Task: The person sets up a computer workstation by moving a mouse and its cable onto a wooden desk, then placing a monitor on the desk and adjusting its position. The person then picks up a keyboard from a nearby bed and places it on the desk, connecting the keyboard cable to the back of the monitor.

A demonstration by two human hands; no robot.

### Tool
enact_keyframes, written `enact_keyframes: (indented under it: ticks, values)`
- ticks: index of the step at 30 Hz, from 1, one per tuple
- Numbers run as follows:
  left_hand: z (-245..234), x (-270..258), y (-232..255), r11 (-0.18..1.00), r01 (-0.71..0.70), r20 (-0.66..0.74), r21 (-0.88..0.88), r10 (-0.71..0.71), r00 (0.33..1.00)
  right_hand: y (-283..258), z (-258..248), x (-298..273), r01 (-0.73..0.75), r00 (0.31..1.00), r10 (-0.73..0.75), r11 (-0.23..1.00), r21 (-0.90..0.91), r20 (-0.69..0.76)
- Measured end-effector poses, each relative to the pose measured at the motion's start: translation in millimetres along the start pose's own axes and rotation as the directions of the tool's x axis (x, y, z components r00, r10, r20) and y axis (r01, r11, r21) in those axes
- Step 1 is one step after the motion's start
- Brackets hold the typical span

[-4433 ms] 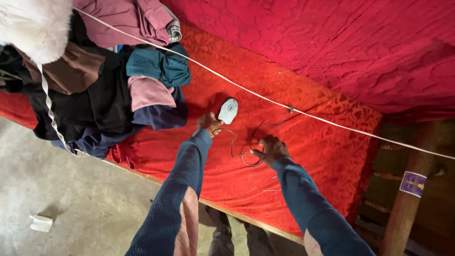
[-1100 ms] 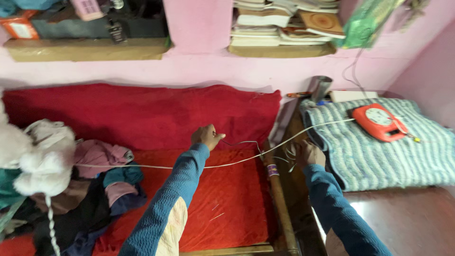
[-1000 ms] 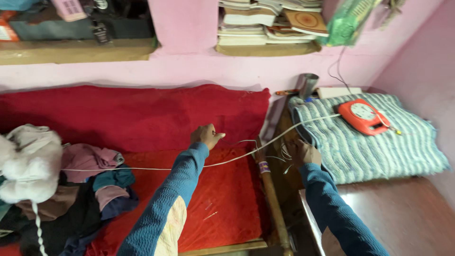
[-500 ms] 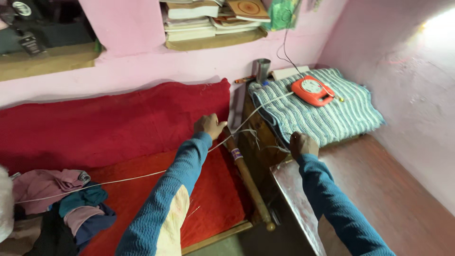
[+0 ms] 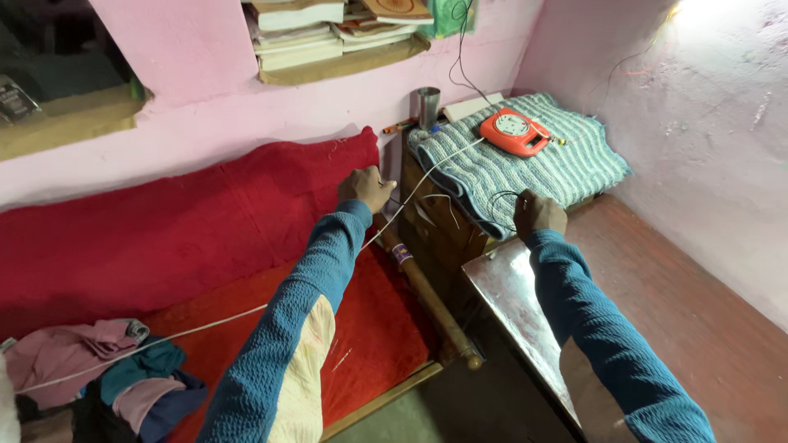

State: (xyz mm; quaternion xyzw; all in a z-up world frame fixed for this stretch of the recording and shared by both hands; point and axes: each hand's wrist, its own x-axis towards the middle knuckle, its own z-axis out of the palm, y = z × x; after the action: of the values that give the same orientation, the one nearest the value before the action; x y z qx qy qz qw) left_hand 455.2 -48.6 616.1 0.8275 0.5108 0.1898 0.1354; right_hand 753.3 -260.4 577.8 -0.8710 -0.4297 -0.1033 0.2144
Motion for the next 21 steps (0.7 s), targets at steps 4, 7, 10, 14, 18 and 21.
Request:
enact_keyframes:
  ticks: [4, 7, 10, 14, 18, 21]
  values:
    - [-8.6, 0.1, -4.1, 0.999, -0.042, -0.04, 0.016, 0.043, 0.998, 0.0, -14.4, -2.1, 0.0, 0.998, 0.0, 1.0, -0.003, -0.063]
    - [-12.7, 1.8, -10.3, 0.998, -0.066, -0.058, -0.016, 0.065, 0.996, -0.7, -24.9, -4.7, -0.014, 0.996, 0.011, 0.999, -0.031, -0.085]
    - [-18.0, 4.5, -15.6, 0.997, -0.073, -0.051, -0.011, 0.072, 0.996, -4.7, -36.6, -7.4, -0.031, 0.995, 0.025, 0.998, -0.061, -0.096]
    - [-19.8, 6.4, -18.9, 0.993, -0.107, -0.081, -0.047, 0.103, 0.991, -4.3, -52.4, -12.2, -0.071, 0.994, 0.063, 0.994, -0.082, -0.094]
    - [-24.5, 8.7, -15.9, 0.991, -0.127, -0.081, -0.043, 0.123, 0.989, -0.5, -67.0, -21.1, -0.105, 0.991, 0.095, 0.99, -0.096, -0.099]
    - [-25.3, 8.7, -8.7, 0.992, -0.114, -0.045, -0.056, 0.111, 0.993, 6.8, -75.4, -29.7, -0.114, 0.988, 0.1, 0.986, -0.12, -0.114]
